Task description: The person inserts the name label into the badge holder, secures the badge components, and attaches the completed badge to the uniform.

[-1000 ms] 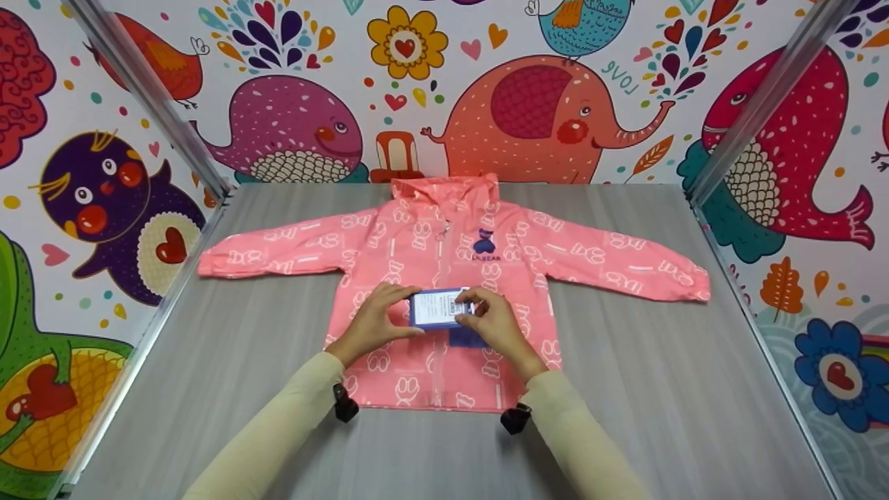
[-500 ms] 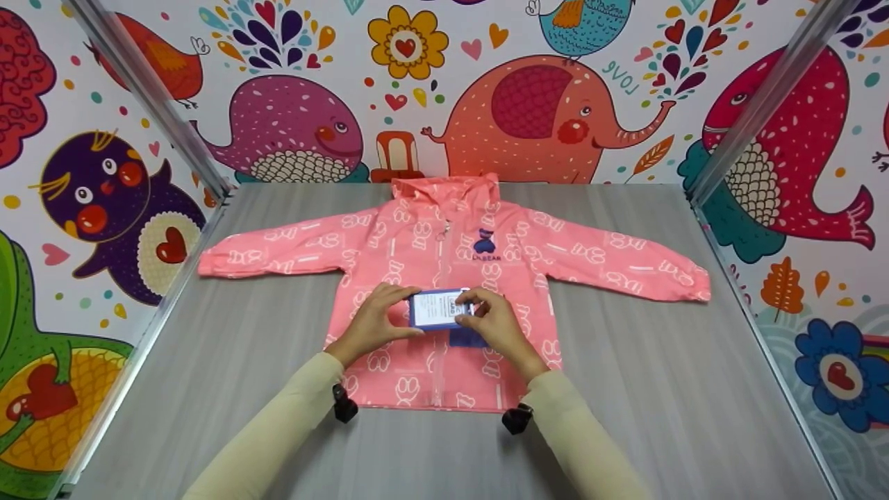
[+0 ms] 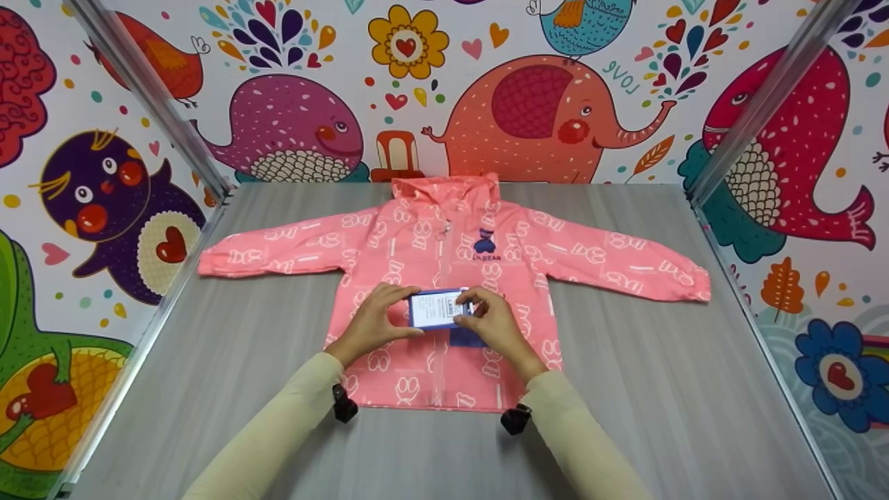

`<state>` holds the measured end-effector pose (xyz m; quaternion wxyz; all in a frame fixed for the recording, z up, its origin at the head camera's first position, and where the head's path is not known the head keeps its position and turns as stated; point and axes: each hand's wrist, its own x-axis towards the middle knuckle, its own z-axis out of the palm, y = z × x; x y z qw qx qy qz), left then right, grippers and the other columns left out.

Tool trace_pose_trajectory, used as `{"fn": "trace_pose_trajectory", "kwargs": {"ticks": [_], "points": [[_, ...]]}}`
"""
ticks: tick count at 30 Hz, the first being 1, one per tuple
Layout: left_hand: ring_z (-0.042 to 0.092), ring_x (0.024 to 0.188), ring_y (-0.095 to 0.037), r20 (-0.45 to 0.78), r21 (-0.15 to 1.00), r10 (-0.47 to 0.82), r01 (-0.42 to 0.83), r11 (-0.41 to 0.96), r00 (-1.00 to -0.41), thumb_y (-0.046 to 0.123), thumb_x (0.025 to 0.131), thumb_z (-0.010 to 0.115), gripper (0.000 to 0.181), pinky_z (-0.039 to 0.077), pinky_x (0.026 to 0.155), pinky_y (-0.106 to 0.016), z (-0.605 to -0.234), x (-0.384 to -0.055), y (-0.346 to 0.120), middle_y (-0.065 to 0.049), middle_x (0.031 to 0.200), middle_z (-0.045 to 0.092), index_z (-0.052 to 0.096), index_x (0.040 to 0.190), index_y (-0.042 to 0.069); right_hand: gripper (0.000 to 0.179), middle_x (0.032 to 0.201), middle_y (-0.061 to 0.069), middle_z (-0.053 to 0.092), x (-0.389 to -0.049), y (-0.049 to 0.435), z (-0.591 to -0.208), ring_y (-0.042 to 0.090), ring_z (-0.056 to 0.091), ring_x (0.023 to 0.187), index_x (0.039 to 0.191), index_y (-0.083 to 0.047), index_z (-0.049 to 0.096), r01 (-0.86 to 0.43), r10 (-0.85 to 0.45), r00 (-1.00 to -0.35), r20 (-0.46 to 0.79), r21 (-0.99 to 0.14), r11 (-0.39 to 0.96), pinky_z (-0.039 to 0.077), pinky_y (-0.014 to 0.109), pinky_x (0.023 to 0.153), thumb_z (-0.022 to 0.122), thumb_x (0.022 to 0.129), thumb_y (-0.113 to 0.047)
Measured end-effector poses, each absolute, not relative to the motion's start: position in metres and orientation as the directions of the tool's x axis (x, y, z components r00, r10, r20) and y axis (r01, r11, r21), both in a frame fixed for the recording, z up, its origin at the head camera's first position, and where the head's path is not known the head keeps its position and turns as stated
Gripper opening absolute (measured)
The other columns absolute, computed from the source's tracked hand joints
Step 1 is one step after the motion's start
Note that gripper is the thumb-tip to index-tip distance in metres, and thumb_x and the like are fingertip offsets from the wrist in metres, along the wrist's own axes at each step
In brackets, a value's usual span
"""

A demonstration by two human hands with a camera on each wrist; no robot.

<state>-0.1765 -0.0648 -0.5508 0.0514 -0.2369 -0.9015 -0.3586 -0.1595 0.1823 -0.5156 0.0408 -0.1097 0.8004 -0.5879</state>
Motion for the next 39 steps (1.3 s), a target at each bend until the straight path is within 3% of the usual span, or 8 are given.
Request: {"fn": "trace_pose_trajectory", "kwargs": {"ticks": [27, 33, 39], "points": [[0.056, 0.118, -0.018, 0.297, 0.625, 0.384, 0.482, 0.614, -0.874, 0.037, 0.069, 0.089, 0.073, 0.048, 0.104, -0.04, -0.548, -0.177, -0.073, 0.001, 0.128, 0.067, 0.061, 0.134, 0.02, 0.026, 0.102, 0.03, 0.065, -0.165, 0.194, -0.508, 0.012, 0.055, 0.069, 0.108, 0.009, 0.064, -0.121, -0.199, -0.978, 0.059, -0.94, 0.318, 0.049, 0.018, 0.062, 0.073, 0.084, 0.001], [0.055, 0.124, -0.02, 0.261, 0.64, 0.373, 0.449, 0.623, -0.89, 0.039, 0.069, 0.088, 0.076, 0.045, 0.109, -0.043, -0.55, -0.176, -0.076, 0.001, 0.133, 0.065, 0.059, 0.136, 0.019, 0.028, 0.102, 0.03, 0.066, -0.169, 0.203, -0.522, 0.013, 0.058, 0.074, 0.109, 0.008, 0.064, -0.164, -0.202, -0.974, 0.098, -0.924, 0.345, 0.048, 0.018, 0.067, 0.073, 0.085, 0.0], [0.053, 0.125, -0.02, 0.22, 0.663, 0.35, 0.403, 0.631, -0.911, 0.04, 0.071, 0.087, 0.075, 0.045, 0.11, -0.044, -0.552, -0.174, -0.082, 0.002, 0.134, 0.064, 0.059, 0.137, 0.019, 0.026, 0.104, 0.02, 0.069, -0.175, 0.222, -0.55, 0.012, 0.057, 0.076, 0.11, -0.002, 0.067, -0.142, -0.173, -0.982, 0.073, -0.895, 0.423, 0.047, 0.021, 0.07, 0.075, 0.086, -0.009]]}}
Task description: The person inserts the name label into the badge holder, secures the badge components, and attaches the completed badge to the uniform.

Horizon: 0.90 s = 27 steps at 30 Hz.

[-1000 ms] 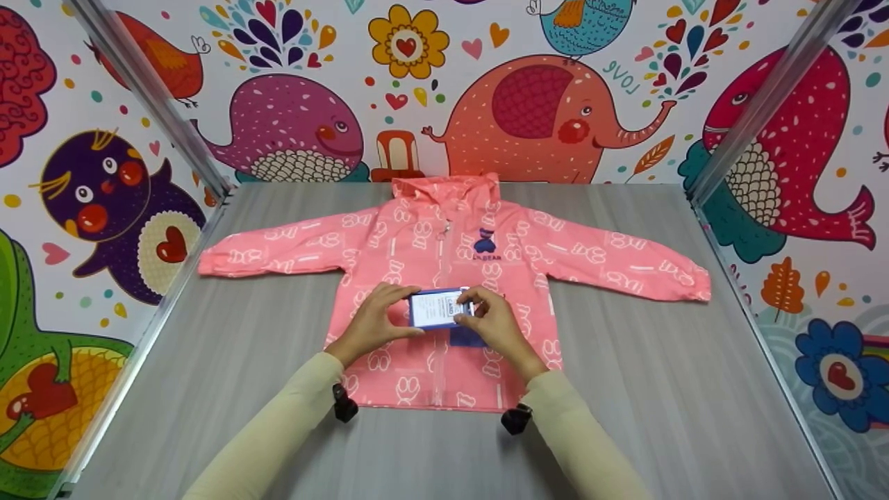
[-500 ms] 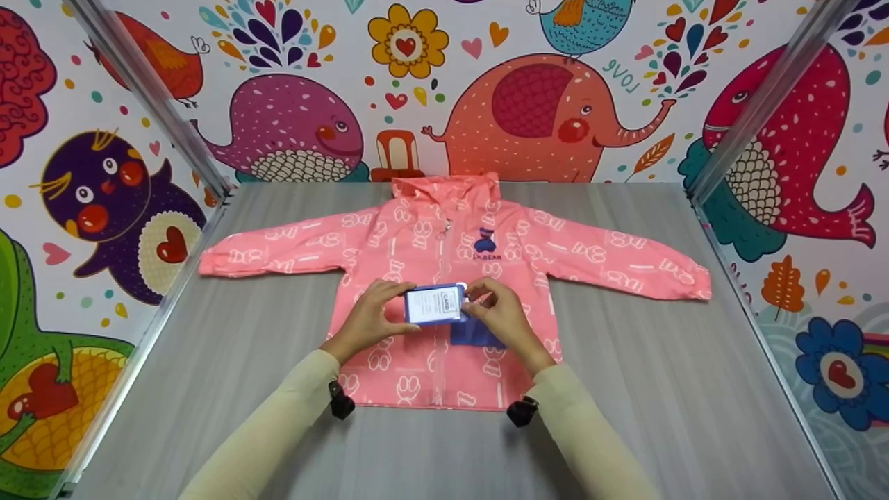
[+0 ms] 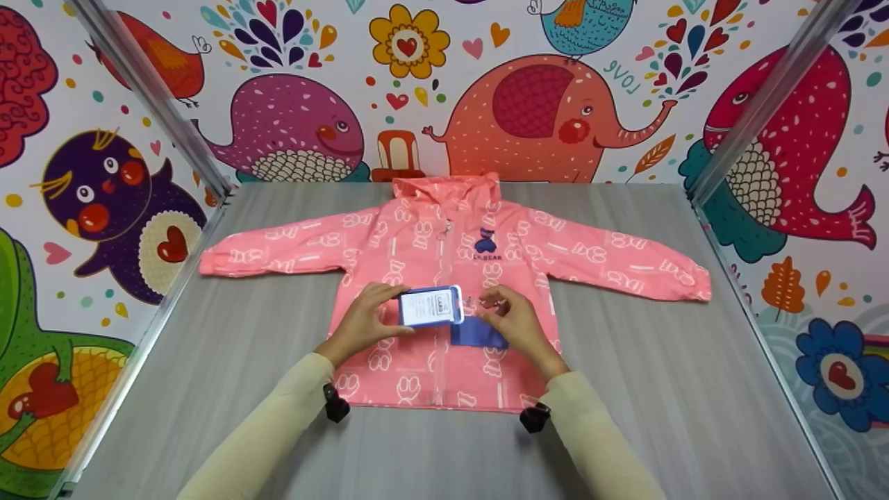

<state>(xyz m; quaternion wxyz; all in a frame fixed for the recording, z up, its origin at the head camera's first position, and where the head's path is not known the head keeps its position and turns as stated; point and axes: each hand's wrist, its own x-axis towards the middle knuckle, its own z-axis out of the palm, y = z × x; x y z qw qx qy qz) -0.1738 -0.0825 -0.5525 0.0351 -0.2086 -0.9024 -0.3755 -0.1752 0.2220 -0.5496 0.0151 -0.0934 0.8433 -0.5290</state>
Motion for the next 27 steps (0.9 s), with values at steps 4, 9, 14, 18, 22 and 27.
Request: {"fn": "trace_pose_trajectory", "kwargs": {"ticks": [4, 9, 14, 18, 22, 27], "points": [[0.052, 0.125, -0.019, 0.201, 0.67, 0.339, 0.381, 0.637, -0.919, 0.04, 0.072, 0.087, 0.074, 0.045, 0.11, -0.044, -0.554, -0.173, -0.086, 0.003, 0.134, 0.063, 0.058, 0.138, 0.022, 0.026, 0.103, 0.017, 0.069, -0.172, 0.233, -0.555, 0.013, 0.057, 0.076, 0.11, -0.007, 0.068, -0.119, -0.169, -0.985, 0.043, -0.874, 0.47, 0.048, 0.022, 0.067, 0.076, 0.085, -0.01], [0.052, 0.122, -0.019, 0.183, 0.676, 0.338, 0.368, 0.638, -0.923, 0.038, 0.073, 0.087, 0.074, 0.047, 0.107, -0.044, -0.556, -0.171, -0.088, 0.003, 0.135, 0.062, 0.057, 0.139, 0.023, 0.031, 0.104, 0.016, 0.068, -0.167, 0.244, -0.561, 0.014, 0.058, 0.081, 0.113, -0.006, 0.068, -0.104, -0.153, -0.988, 0.028, -0.852, 0.513, 0.05, 0.022, 0.071, 0.077, 0.083, -0.007], [0.053, 0.122, -0.019, 0.196, 0.666, 0.338, 0.378, 0.643, -0.921, 0.04, 0.071, 0.087, 0.076, 0.048, 0.107, -0.042, -0.557, -0.17, -0.09, 0.001, 0.135, 0.063, 0.057, 0.139, 0.02, 0.035, 0.109, 0.018, 0.068, -0.164, 0.253, -0.569, 0.014, 0.057, 0.084, 0.115, -0.005, 0.068, -0.091, -0.152, -0.988, 0.018, -0.866, 0.492, 0.05, 0.021, 0.074, 0.078, 0.081, -0.006], [0.054, 0.12, -0.019, 0.223, 0.648, 0.341, 0.4, 0.648, -0.913, 0.039, 0.07, 0.088, 0.076, 0.048, 0.106, -0.041, -0.558, -0.171, -0.091, 0.0, 0.133, 0.065, 0.059, 0.137, 0.018, 0.037, 0.107, 0.019, 0.067, -0.16, 0.257, -0.574, 0.013, 0.055, 0.082, 0.115, -0.004, 0.068, -0.11, -0.159, -0.987, 0.036, -0.867, 0.487, 0.048, 0.019, 0.069, 0.08, 0.08, -0.007], [0.055, 0.119, -0.019, 0.24, 0.637, 0.344, 0.415, 0.649, -0.908, 0.038, 0.069, 0.089, 0.076, 0.048, 0.105, -0.04, -0.559, -0.171, -0.092, -0.001, 0.132, 0.066, 0.06, 0.136, 0.018, 0.037, 0.102, 0.015, 0.065, -0.159, 0.259, -0.576, 0.015, 0.054, 0.082, 0.115, -0.004, 0.069, -0.146, -0.181, -0.982, 0.057, -0.838, 0.526, 0.046, 0.019, 0.072, 0.081, 0.08, -0.008], [0.055, 0.118, -0.019, 0.238, 0.638, 0.344, 0.413, 0.65, -0.909, 0.038, 0.069, 0.089, 0.076, 0.049, 0.104, -0.041, -0.558, -0.17, -0.092, -0.001, 0.131, 0.066, 0.06, 0.136, 0.019, 0.043, 0.108, 0.013, 0.062, -0.159, 0.261, -0.576, 0.02, 0.058, 0.09, 0.12, -0.004, 0.068, -0.156, -0.223, -0.974, 0.034, -0.819, 0.553, 0.05, 0.021, 0.079, 0.081, 0.079, -0.007]]}}
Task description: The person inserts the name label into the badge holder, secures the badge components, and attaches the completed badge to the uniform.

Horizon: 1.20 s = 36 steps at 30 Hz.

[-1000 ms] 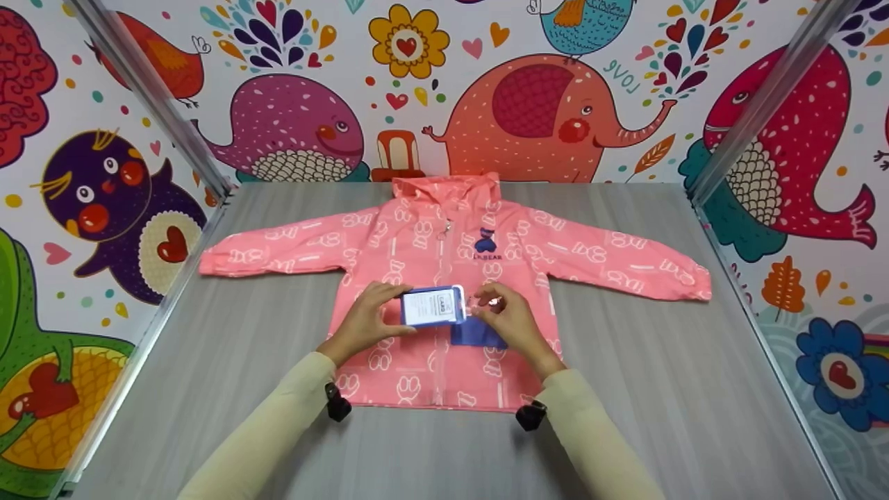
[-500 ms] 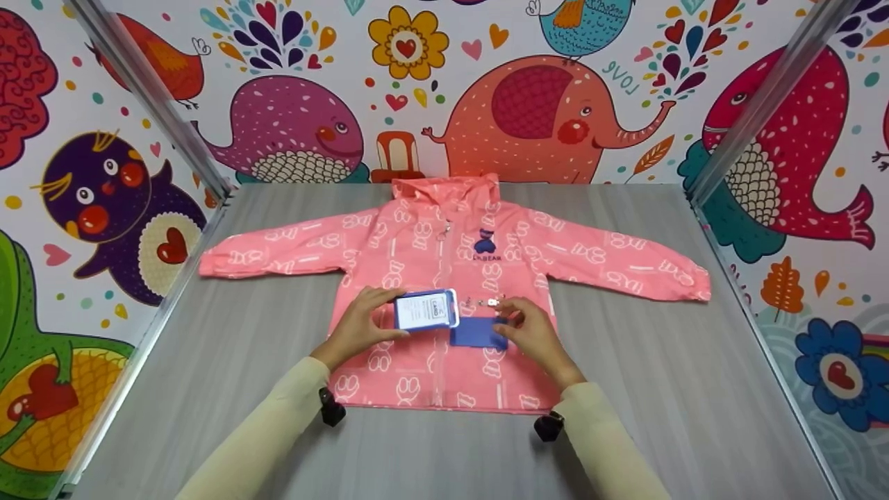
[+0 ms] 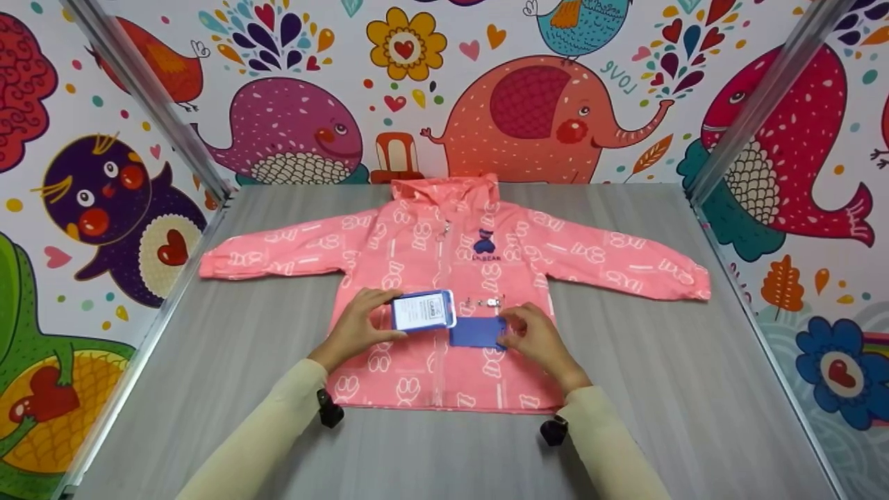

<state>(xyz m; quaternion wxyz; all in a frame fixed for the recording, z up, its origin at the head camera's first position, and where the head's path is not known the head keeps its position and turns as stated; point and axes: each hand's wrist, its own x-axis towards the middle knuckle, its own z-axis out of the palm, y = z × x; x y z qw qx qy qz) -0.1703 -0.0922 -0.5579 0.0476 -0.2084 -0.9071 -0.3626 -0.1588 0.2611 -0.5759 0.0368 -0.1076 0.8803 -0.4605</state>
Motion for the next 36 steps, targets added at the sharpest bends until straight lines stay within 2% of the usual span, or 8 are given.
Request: {"fn": "trace_pose_trajectory", "kwargs": {"ticks": [5, 12, 16, 23, 30, 36], "points": [[0.055, 0.117, -0.019, 0.229, 0.649, 0.341, 0.404, 0.645, -0.912, 0.037, 0.068, 0.089, 0.076, 0.048, 0.104, -0.041, -0.5582, -0.17, -0.0924, -0.001, 0.131, 0.066, 0.06, 0.136, 0.019, 0.057, 0.114, 0.013, 0.059, -0.1593, 0.2627, -0.5754, 0.021, 0.057, 0.095, 0.127, -0.004, 0.064, -0.161, -0.26, -0.966, 0.006, -0.8, 0.579, 0.051, 0.021, 0.08, 0.084, 0.074, -0.009], [0.055, 0.121, -0.022, 0.215, 0.646, 0.346, 0.399, 0.651, -0.913, 0.039, 0.07, 0.088, 0.077, 0.047, 0.107, -0.044, -0.5576, -0.1696, -0.0931, -0.002, 0.133, 0.064, 0.059, 0.137, 0.016, 0.068, 0.114, 0.01, 0.056, -0.1604, 0.264, -0.5761, 0.02, 0.052, 0.095, 0.134, -0.005, 0.061, -0.176, -0.292, -0.956, -0.022, -0.753, 0.634, 0.048, 0.021, 0.08, 0.088, 0.071, -0.014], [0.054, 0.123, -0.021, 0.196, 0.656, 0.338, 0.379, 0.652, -0.921, 0.039, 0.07, 0.088, 0.077, 0.046, 0.108, -0.044, -0.5573, -0.1688, -0.0933, -0.001, 0.134, 0.064, 0.058, 0.137, 0.016, 0.069, 0.113, 0.01, 0.055, -0.1607, 0.2646, -0.5772, 0.02, 0.051, 0.096, 0.133, -0.004, 0.061, -0.206, -0.312, -0.95, -0.007, -0.738, 0.643, 0.047, 0.023, 0.081, 0.088, 0.071, -0.017], [0.054, 0.12, -0.021, 0.215, 0.653, 0.343, 0.396, 0.646, -0.914, 0.04, 0.07, 0.088, 0.078, 0.048, 0.106, -0.042, -0.5578, -0.1681, -0.093, -0.003, 0.133, 0.064, 0.058, 0.138, 0.015, 0.062, 0.107, 0.007, 0.055, -0.1628, 0.2633, -0.5769, 0.018, 0.051, 0.093, 0.122, -0.006, 0.063, -0.216, -0.312, -0.95, 0.001, -0.726, 0.653, 0.048, 0.023, 0.079, 0.09, 0.067, -0.012], [0.054, 0.122, -0.021, 0.196, 0.676, 0.336, 0.375, 0.635, -0.921, 0.039, 0.07, 0.088, 0.077, 0.047, 0.107, -0.043, -0.5586, -0.169, -0.0918, -0.002, 0.134, 0.064, 0.058, 0.138, 0.016, 0.061, 0.104, 0.006, 0.057, -0.1611, 0.2621, -0.5743, 0.018, 0.053, 0.092, 0.118, -0.006, 0.058, -0.241, -0.31, -0.95, 0.02, -0.677, 0.696, 0.048, 0.028, 0.08, 0.09, 0.066, -0.014], [0.053, 0.121, -0.019, 0.183, 0.689, 0.33, 0.36, 0.628, -0.926, 0.038, 0.07, 0.088, 0.077, 0.047, 0.108, -0.043, -0.5582, -0.1684, -0.0909, 0.0, 0.135, 0.063, 0.058, 0.138, 0.017, 0.062, 0.095, 0.008, 0.061, -0.16, 0.2597, -0.5715, 0.019, 0.054, 0.083, 0.118, -0.006, 0.052, -0.211, -0.309, -0.951, -0.013, -0.704, 0.678, 0.046, 0.026, 0.073, 0.088, 0.068, -0.011]]}}
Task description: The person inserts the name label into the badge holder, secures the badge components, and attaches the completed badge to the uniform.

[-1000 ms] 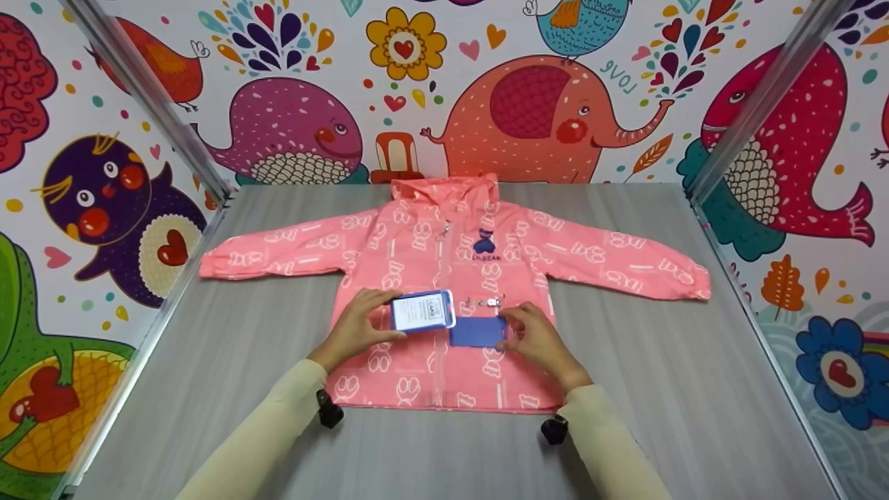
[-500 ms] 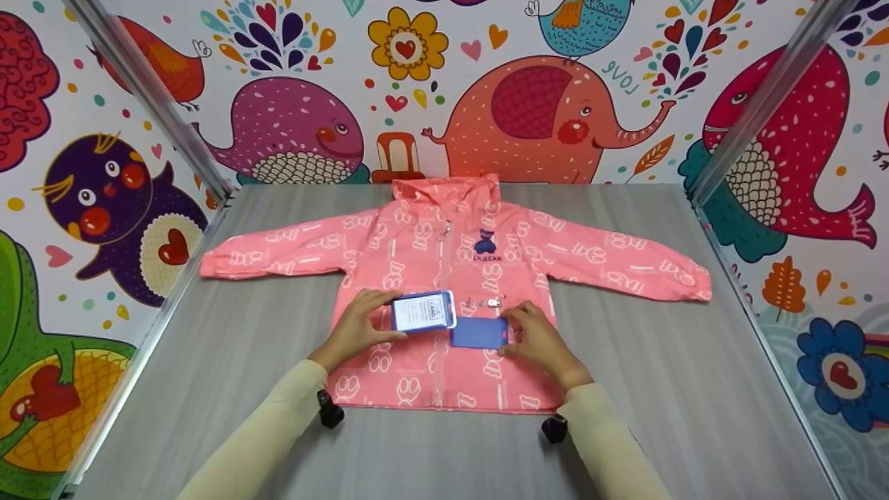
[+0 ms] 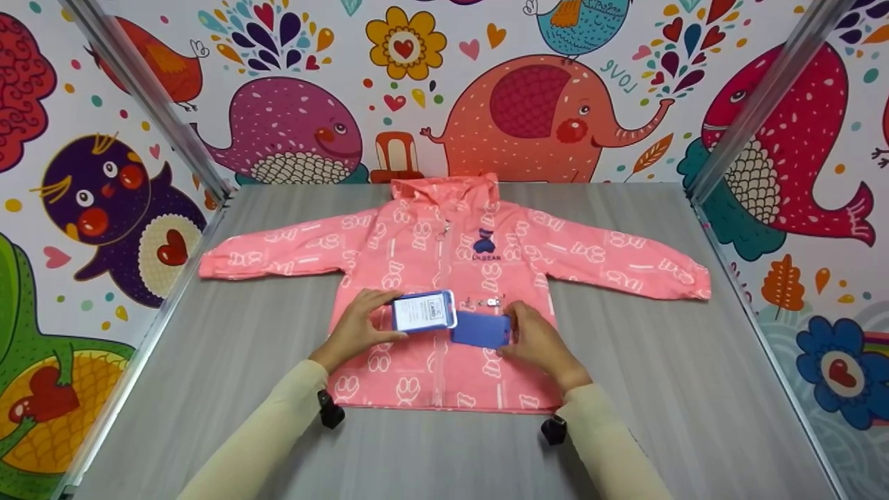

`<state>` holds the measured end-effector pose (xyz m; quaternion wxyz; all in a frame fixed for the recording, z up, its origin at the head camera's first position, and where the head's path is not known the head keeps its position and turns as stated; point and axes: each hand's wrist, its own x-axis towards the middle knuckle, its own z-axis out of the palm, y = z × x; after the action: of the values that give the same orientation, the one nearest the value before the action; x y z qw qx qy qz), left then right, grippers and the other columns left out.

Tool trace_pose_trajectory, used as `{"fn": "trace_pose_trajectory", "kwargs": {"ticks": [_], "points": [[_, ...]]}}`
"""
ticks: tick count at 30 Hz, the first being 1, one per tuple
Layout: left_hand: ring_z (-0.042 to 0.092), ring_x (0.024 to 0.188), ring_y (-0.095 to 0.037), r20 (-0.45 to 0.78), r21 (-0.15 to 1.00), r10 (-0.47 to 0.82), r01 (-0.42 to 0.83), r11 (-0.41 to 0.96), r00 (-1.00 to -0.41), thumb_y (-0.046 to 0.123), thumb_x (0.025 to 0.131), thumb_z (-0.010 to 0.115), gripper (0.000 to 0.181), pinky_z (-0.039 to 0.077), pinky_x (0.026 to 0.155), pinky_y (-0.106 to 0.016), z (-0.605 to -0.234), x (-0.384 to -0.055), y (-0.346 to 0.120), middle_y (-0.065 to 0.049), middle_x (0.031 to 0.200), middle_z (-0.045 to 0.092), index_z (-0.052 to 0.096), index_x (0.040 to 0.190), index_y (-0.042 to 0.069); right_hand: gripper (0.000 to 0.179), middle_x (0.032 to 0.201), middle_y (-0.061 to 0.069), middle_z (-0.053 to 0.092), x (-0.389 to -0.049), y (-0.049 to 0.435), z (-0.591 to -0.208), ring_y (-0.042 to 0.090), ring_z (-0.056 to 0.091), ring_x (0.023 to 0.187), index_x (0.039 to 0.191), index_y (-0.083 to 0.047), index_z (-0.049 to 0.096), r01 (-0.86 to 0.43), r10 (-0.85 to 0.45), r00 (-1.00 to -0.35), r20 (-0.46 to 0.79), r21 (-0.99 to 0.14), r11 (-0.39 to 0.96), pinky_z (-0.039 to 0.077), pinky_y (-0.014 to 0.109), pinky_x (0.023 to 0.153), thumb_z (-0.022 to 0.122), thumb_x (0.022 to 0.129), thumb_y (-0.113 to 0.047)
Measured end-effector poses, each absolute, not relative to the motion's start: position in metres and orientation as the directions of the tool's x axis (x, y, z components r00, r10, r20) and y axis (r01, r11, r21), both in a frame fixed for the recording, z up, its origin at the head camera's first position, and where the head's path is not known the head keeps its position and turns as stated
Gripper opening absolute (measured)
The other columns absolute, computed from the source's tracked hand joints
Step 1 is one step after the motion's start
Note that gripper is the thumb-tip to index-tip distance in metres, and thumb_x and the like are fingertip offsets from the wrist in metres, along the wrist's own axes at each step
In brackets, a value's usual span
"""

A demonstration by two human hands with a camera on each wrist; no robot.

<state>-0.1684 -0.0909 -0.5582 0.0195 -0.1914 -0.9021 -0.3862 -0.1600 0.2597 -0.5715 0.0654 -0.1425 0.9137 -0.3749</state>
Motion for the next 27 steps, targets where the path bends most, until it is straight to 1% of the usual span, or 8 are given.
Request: {"fn": "trace_pose_trajectory", "kwargs": {"ticks": [9, 12, 17, 23, 27], "points": [[0.052, 0.125, -0.021, 0.164, 0.698, 0.325, 0.342, 0.629, -0.931, 0.037, 0.071, 0.088, 0.077, 0.046, 0.109, -0.044, -0.5565, -0.1673, -0.091, 0.0, 0.137, 0.062, 0.057, 0.139, 0.019, 0.063, 0.092, 0.012, 0.062, -0.1587, 0.2577, -0.5711, 0.019, 0.055, 0.079, 0.123, -0.005, 0.048, -0.207, -0.317, -0.948, -0.01, -0.735, 0.645, 0.045, 0.024, 0.07, 0.084, 0.071, -0.003], [0.053, 0.123, -0.02, 0.176, 0.684, 0.326, 0.354, 0.638, -0.929, 0.037, 0.07, 0.088, 0.076, 0.047, 0.108, -0.043, -0.5568, -0.168, -0.0915, 0.0, 0.135, 0.063, 0.058, 0.138, 0.019, 0.063, 0.09, 0.012, 0.061, -0.1586, 0.2569, -0.5715, 0.019, 0.054, 0.077, 0.123, -0.005, 0.048, -0.208, -0.316, -0.949, -0.002, -0.75, 0.628, 0.045, 0.023, 0.069, 0.082, 0.071, 0.0], [0.054, 0.118, -0.02, 0.216, 0.653, 0.337, 0.392, 0.648, -0.916, 0.038, 0.07, 0.088, 0.077, 0.048, 0.106, -0.042, -0.5569, -0.1692, -0.0921, -0.001, 0.132, 0.065, 0.059, 0.137, 0.017, 0.063, 0.088, 0.014, 0.059, -0.1579, 0.2572, -0.5711, 0.019, 0.053, 0.075, 0.123, -0.003, 0.048, -0.201, -0.316, -0.949, 0.001, -0.773, 0.602, 0.044, 0.021, 0.067, 0.081, 0.07, 0.003], [0.054, 0.119, -0.02, 0.203, 0.663, 0.335, 0.38, 0.645, -0.92, 0.038, 0.07, 0.088, 0.077, 0.048, 0.106, -0.043, -0.5566, -0.1686, -0.0923, 0.0, 0.134, 0.064, 0.058, 0.138, 0.017, 0.066, 0.094, 0.015, 0.058, -0.1577, 0.2581, -0.5687, 0.021, 0.052, 0.081, 0.128, -0.002, 0.047, -0.151, -0.326, -0.944, -0.061, -0.797, 0.585, 0.046, 0.023, 0.07, 0.082, 0.072, 0.001], [0.054, 0.12, -0.02, 0.203, 0.665, 0.334, 0.38, 0.643, -0.92, 0.039, 0.07, 0.088, 0.077, 0.047, 0.107, -0.043, -0.556, -0.1685, -0.0924, -0.001, 0.134, 0.064, 0.058, 0.138, 0.017, 0.068, 0.097, 0.016, 0.059, -0.1583, 0.2589, -0.5674, 0.021, 0.054, 0.084, 0.131, -0.001, 0.046, -0.151, -0.344, -0.935, -0.081, -0.788, 0.596, 0.047, 0.024, 0.072, 0.081, 0.073, 0.001]]}}
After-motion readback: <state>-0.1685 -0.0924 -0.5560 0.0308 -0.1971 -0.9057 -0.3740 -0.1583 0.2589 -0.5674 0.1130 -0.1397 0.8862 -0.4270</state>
